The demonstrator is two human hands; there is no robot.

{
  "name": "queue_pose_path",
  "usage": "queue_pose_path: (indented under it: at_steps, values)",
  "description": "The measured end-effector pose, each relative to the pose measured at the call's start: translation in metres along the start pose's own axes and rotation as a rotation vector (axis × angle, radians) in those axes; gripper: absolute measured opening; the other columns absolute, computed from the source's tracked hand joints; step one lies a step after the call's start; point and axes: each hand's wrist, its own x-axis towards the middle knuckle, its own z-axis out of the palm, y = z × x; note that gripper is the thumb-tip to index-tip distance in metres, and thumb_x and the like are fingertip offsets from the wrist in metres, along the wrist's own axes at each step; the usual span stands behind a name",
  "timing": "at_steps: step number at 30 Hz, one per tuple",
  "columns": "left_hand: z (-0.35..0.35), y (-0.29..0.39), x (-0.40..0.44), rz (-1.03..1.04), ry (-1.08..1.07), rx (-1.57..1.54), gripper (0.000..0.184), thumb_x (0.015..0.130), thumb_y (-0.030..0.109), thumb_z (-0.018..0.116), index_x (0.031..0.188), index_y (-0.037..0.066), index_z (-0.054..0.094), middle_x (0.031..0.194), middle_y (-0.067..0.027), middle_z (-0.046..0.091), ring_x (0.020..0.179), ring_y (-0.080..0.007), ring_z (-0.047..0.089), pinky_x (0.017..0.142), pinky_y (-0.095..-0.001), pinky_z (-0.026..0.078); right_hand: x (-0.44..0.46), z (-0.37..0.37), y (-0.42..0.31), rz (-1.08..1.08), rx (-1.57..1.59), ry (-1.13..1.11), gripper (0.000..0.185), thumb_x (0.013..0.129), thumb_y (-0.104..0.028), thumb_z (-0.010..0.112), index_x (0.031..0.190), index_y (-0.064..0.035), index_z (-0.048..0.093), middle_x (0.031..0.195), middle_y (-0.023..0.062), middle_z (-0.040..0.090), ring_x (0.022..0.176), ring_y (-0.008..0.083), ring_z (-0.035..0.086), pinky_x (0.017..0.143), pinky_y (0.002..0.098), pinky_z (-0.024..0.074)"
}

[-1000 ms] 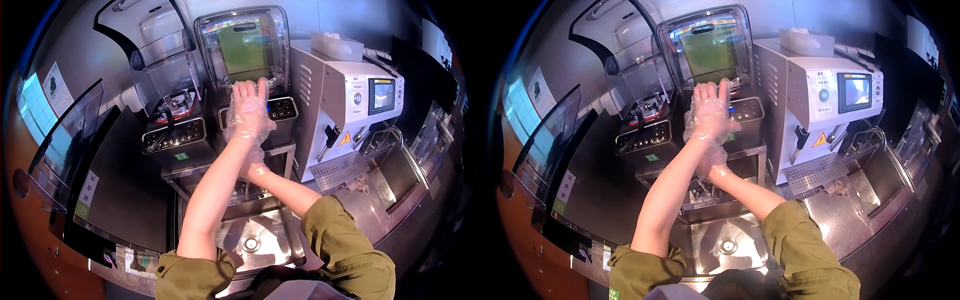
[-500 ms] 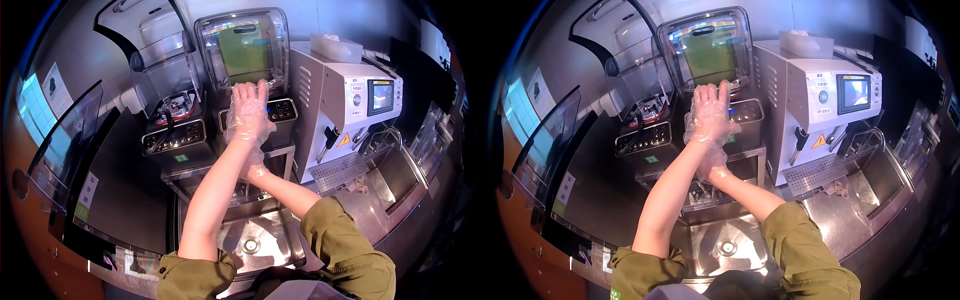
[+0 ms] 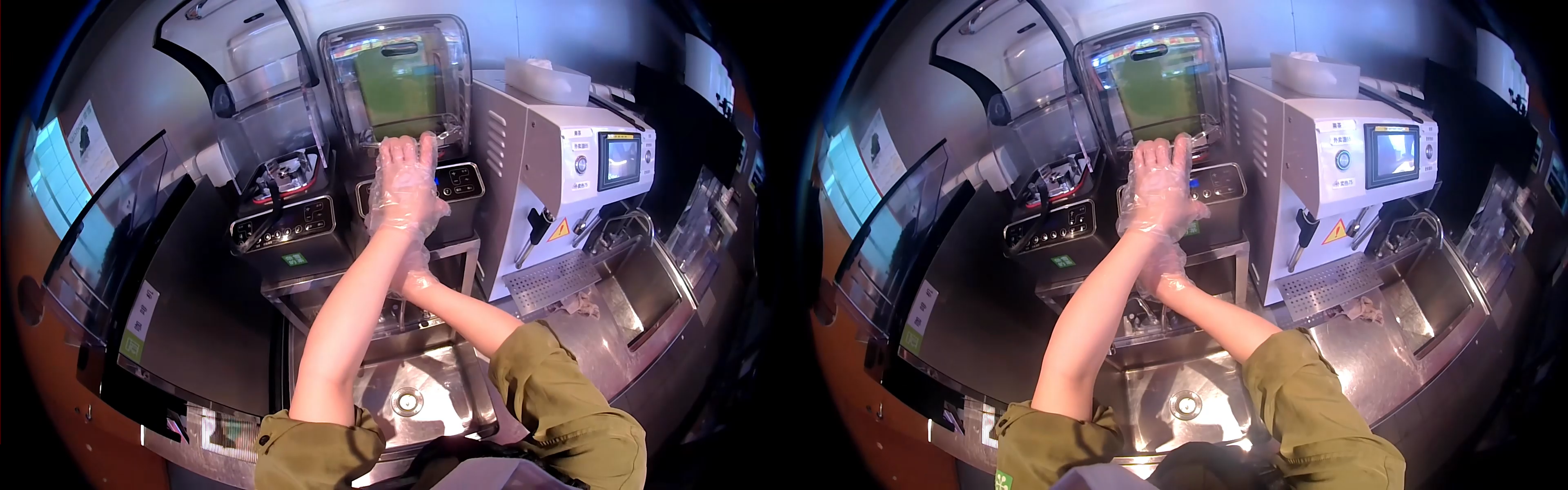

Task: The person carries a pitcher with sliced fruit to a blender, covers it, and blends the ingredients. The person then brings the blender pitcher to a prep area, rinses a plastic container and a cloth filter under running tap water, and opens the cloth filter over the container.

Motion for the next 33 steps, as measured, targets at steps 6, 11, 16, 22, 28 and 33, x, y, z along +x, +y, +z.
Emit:
queue_pose_path:
  at_steps: [6,11,16,22,28,33]
  values:
    - [-0.001,-0.001,0.001,0.007,-0.007,-0.004,0.098,0.042,0.033,0.077,0.121,0.001,0.029,0.108,-0.0191,0.038,0.109,-0.0356,0.031,0.098,-0.0442,0.016,0.010,0.022,0.006,-0.004,0.020,0.078,0.038,0.086,-0.024,0.033,0.122,-0.0126,0.033,0.121,0.0031,0.041,0.111,0.0154,0.040,0.090,0.0298,0.0341]
    - [0.000,0.000,0.000,0.011,-0.002,0.006,0.099,0.041,0.034,0.077,0.120,0.001,0.029,0.107,-0.0185,0.039,0.108,-0.0349,0.032,0.097,-0.0441,0.017,0.020,0.040,0.013,0.057,0.145,0.124,0.038,0.086,-0.029,0.034,0.121,-0.0150,0.035,0.118,0.0015,0.044,0.107,0.0148,0.044,0.085,0.0306,0.0382]
    - [0.000,0.000,0.000,0.014,0.006,0.019,0.098,0.041,0.035,0.077,0.120,0.001,0.029,0.105,-0.0179,0.039,0.107,-0.0341,0.033,0.096,-0.0436,0.018,0.063,0.106,0.036,-0.022,-0.048,0.287,0.038,0.085,-0.030,0.037,0.120,-0.0154,0.036,0.115,0.0022,0.046,0.105,0.0164,0.046,0.084,0.0300,0.0388]
    - [0.000,-0.001,0.001,0.024,0.017,-0.006,0.098,0.040,0.035,0.077,0.119,0.001,0.030,0.105,-0.0176,0.040,0.107,-0.0338,0.033,0.096,-0.0432,0.017,0.036,0.065,0.020,-0.134,-0.251,0.299,0.038,0.084,-0.028,0.037,0.119,-0.0116,0.038,0.118,0.0047,0.045,0.108,0.0184,0.043,0.089,0.0305,0.0345]
    - [0.004,-0.003,0.000,0.028,0.035,-0.012,0.098,0.039,0.035,0.077,0.118,0.002,0.031,0.105,-0.0174,0.040,0.107,-0.0337,0.033,0.097,-0.0432,0.017,0.034,0.060,0.017,-0.151,-0.302,0.236,0.038,0.084,-0.024,0.036,0.120,-0.0121,0.038,0.121,0.0051,0.042,0.113,0.0207,0.039,0.093,0.0306,0.0307]
    - [0.005,-0.004,0.001,0.029,0.038,-0.030,0.098,0.038,0.035,0.077,0.118,0.003,0.030,0.104,-0.0172,0.040,0.107,-0.0337,0.033,0.096,-0.0432,0.018,0.021,0.036,0.009,-0.132,-0.407,0.096,0.037,0.085,-0.023,0.035,0.120,-0.0129,0.039,0.121,0.0040,0.042,0.113,0.0196,0.039,0.094,0.0318,0.0305]
